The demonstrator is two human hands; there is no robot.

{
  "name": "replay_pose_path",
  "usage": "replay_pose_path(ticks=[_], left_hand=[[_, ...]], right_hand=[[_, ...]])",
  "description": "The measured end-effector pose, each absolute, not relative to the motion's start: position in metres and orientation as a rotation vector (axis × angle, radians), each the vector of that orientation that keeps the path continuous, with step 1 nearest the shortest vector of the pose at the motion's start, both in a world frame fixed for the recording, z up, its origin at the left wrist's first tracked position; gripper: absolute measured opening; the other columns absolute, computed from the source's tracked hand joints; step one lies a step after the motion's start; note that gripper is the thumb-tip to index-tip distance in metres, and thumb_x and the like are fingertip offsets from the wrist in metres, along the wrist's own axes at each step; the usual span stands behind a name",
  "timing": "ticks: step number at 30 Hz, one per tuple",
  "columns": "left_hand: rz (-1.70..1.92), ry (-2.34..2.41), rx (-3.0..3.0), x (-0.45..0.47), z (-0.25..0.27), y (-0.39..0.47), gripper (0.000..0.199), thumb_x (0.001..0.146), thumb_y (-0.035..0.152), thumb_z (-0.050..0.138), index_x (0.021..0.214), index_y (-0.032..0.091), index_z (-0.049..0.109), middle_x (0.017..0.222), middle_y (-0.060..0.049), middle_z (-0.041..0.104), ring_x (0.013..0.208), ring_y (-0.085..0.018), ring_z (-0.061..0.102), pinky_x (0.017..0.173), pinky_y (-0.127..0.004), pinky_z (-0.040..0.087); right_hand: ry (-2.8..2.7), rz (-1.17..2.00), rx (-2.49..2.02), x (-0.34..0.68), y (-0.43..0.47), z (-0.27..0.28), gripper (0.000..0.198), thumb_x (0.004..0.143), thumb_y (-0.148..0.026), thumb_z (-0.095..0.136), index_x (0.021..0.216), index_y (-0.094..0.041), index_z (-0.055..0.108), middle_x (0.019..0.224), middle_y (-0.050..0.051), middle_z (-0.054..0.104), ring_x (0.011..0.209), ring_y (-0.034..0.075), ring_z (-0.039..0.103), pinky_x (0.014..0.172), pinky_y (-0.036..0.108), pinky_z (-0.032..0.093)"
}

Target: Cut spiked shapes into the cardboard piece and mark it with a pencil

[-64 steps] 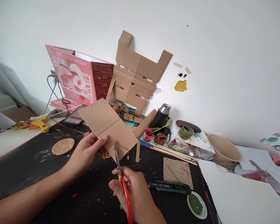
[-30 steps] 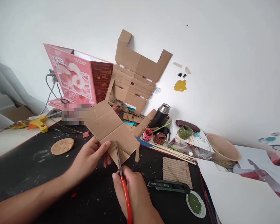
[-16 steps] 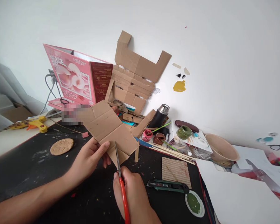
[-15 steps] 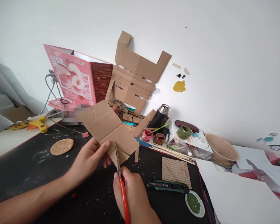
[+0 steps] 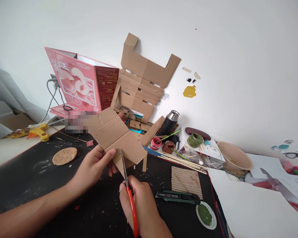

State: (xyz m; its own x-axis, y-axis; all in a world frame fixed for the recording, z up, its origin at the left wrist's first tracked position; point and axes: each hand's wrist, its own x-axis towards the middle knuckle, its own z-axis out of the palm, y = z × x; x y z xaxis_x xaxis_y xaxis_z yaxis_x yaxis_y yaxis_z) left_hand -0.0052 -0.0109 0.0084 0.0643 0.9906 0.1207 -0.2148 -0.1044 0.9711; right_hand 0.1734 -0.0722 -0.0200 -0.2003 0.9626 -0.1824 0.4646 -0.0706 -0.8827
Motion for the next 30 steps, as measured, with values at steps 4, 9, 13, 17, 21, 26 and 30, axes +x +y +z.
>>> replay_pose_path(ticks=[4, 9, 13, 17, 21, 26, 30], left_hand=[[1.367, 0.915, 1.143, -0.007, 0.009, -0.009, 0.042, 0.088, 0.057, 0.078, 0.092, 0.019, 0.061, 0.060, 0.002, 0.070, 0.043, -0.017, 0.065, 0.038, -0.025, 0.054], [1.625, 0.929, 0.952, -0.019, 0.009, 0.010, 0.034, 0.083, 0.044, 0.084, 0.095, 0.017, 0.068, 0.071, 0.001, 0.072, 0.045, -0.012, 0.060, 0.040, -0.022, 0.052], [1.773, 0.939, 0.794, -0.030, 0.009, 0.025, 0.031, 0.077, 0.038, 0.088, 0.090, 0.017, 0.069, 0.069, 0.003, 0.070, 0.047, -0.011, 0.058, 0.039, -0.019, 0.048], [1.743, 0.935, 0.791, -0.031, 0.008, 0.025, 0.033, 0.077, 0.039, 0.088, 0.095, 0.017, 0.073, 0.076, 0.000, 0.072, 0.053, -0.011, 0.058, 0.042, -0.019, 0.047], [1.635, 0.937, 0.785, -0.028, 0.008, 0.021, 0.033, 0.079, 0.041, 0.088, 0.097, 0.017, 0.075, 0.078, -0.001, 0.073, 0.061, -0.014, 0.062, 0.049, -0.020, 0.050], [1.482, 0.944, 0.859, -0.027, 0.009, 0.017, 0.039, 0.080, 0.049, 0.086, 0.099, 0.017, 0.076, 0.082, -0.004, 0.076, 0.060, -0.017, 0.064, 0.050, -0.026, 0.051], [1.380, 0.973, 0.978, -0.025, 0.010, 0.012, 0.042, 0.080, 0.053, 0.086, 0.099, 0.017, 0.077, 0.081, -0.004, 0.075, 0.058, -0.015, 0.059, 0.047, -0.023, 0.045]], right_hand=[[-1.692, 1.302, -1.544, 0.173, -0.072, -0.015, 0.028, 0.100, -0.051, 0.056, 0.088, -0.025, 0.060, 0.044, -0.010, 0.042, 0.029, 0.014, 0.051, 0.029, 0.017, 0.034], [-1.826, 1.277, -1.486, 0.175, -0.073, -0.011, 0.024, 0.102, -0.044, 0.057, 0.091, -0.023, 0.063, 0.050, -0.007, 0.050, 0.033, 0.011, 0.053, 0.035, 0.017, 0.034], [-1.817, 1.332, -1.443, 0.176, -0.074, -0.010, 0.025, 0.101, -0.044, 0.060, 0.094, -0.022, 0.066, 0.053, -0.007, 0.049, 0.035, 0.011, 0.054, 0.036, 0.016, 0.035], [-1.586, 1.402, -1.437, 0.176, -0.075, -0.012, 0.037, 0.099, -0.057, 0.063, 0.100, -0.020, 0.067, 0.050, -0.008, 0.050, 0.036, 0.011, 0.051, 0.036, 0.017, 0.039], [-1.343, 1.388, -1.300, 0.179, -0.072, -0.011, 0.051, 0.100, -0.068, 0.058, 0.108, -0.017, 0.065, 0.048, -0.010, 0.050, 0.032, 0.010, 0.046, 0.036, 0.017, 0.038], [-1.090, 1.337, -1.237, 0.188, -0.061, -0.004, 0.060, 0.091, -0.076, 0.066, 0.099, -0.017, 0.066, 0.048, -0.008, 0.053, 0.030, 0.010, 0.046, 0.032, 0.019, 0.040], [-0.992, 1.346, -1.214, 0.194, -0.056, 0.000, 0.060, 0.093, -0.076, 0.066, 0.100, -0.016, 0.065, 0.049, -0.008, 0.054, 0.030, 0.009, 0.048, 0.033, 0.017, 0.039]])
